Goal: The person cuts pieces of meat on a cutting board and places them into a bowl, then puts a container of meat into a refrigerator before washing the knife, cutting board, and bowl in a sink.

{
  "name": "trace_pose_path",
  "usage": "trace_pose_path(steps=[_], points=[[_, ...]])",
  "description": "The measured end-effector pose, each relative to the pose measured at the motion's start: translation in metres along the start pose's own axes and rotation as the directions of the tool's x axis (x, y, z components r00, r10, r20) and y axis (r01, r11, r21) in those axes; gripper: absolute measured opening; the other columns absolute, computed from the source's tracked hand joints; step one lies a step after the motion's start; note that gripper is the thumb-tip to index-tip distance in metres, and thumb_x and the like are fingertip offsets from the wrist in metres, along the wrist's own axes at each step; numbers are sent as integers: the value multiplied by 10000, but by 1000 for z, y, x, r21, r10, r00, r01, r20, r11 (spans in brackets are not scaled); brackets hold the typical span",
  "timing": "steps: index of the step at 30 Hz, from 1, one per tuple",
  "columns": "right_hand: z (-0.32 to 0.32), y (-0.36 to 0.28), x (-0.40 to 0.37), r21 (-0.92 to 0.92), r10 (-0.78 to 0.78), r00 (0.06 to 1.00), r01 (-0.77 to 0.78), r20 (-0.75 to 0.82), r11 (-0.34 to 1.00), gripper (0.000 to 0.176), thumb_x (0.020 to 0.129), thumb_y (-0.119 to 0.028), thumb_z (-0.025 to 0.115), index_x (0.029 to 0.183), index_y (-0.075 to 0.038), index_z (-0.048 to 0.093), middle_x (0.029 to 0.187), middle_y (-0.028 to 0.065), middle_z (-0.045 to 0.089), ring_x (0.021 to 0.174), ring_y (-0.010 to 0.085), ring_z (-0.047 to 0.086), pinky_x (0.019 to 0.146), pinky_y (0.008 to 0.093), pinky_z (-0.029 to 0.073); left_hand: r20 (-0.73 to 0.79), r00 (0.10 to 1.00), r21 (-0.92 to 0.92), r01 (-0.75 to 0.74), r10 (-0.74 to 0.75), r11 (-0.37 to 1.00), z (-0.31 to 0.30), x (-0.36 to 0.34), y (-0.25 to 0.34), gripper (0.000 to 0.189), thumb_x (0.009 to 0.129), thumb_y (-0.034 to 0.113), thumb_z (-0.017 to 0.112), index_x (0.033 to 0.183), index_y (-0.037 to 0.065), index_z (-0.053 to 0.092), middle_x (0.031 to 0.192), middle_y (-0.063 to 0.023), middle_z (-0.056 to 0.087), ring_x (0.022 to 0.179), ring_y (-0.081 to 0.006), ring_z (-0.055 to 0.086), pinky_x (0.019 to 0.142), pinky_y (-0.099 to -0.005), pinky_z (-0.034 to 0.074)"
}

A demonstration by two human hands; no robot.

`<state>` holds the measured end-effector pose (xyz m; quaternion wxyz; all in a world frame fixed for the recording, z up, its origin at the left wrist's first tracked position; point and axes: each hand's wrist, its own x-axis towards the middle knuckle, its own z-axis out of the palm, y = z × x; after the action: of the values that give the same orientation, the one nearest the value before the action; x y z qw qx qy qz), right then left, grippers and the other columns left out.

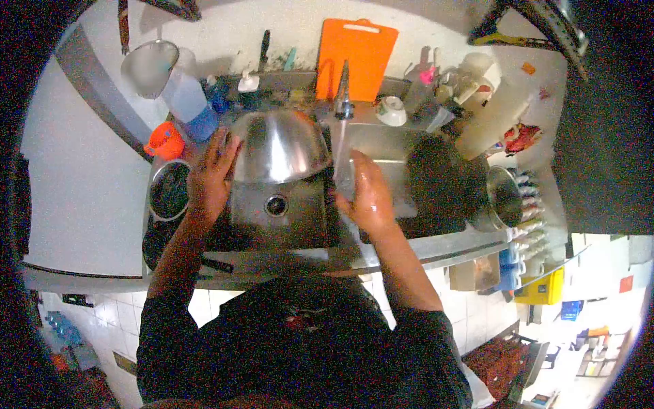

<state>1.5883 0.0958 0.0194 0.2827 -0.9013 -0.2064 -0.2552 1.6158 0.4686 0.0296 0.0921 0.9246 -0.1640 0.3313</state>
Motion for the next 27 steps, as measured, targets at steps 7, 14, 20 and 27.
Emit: trace_pose_path(steps=[7, 14, 20, 27], points=[[-83, 24, -22, -267, -86, 994, 64, -70, 961, 769, 876, 47, 602, 1614, -158, 526, 1494, 215, 656, 1042, 442, 763, 843, 497, 659, 167, 981, -314, -37, 94, 949, -37, -15, 127, 869, 879, 109, 810, 1668, 228, 466, 1675, -193, 483, 1342, -408, 644, 1054, -471, 577], [-207, 134, -80, -319, 90, 990, -119, -107, 940, 501, 982, -15, 630, 1473, -100, 681, 1379, 222, 740, 1244, 403, 736, 1032, 459, 605, 396, 918, -484, 235, -29, 843, 4, -80, 190, 1008, 904, 205, 831, 1708, -20, 265, 1683, -310, 422, 1554, -458, 437, 1277, -468, 387], [-434, 197, -15, -480, -159, 701, -288, -695, 829, 582, 1081, -266, 659, 1567, 26, 527, 1510, 198, 621, 1378, 297, 596, 1230, 440, 432, 615, 729, -352, 596, -302, 722, -9, -128, 218, 1066, 920, 213, 833, 1740, 19, 180, 1681, -300, 430, 1543, -483, 450, 1264, -488, 408], [-552, 114, 218, -725, -641, 510, 49, -573, 687, 651, 991, -239, 776, 1591, -104, 566, 1517, 206, 664, 1445, 352, 613, 1197, 437, 476, 595, 707, -307, 640, -383, 704, -12, -172, 256, 1133, 932, 261, 845, 1761, 61, 100, 1775, -277, 279, 1541, -456, 470, 1261, -510, 409]])
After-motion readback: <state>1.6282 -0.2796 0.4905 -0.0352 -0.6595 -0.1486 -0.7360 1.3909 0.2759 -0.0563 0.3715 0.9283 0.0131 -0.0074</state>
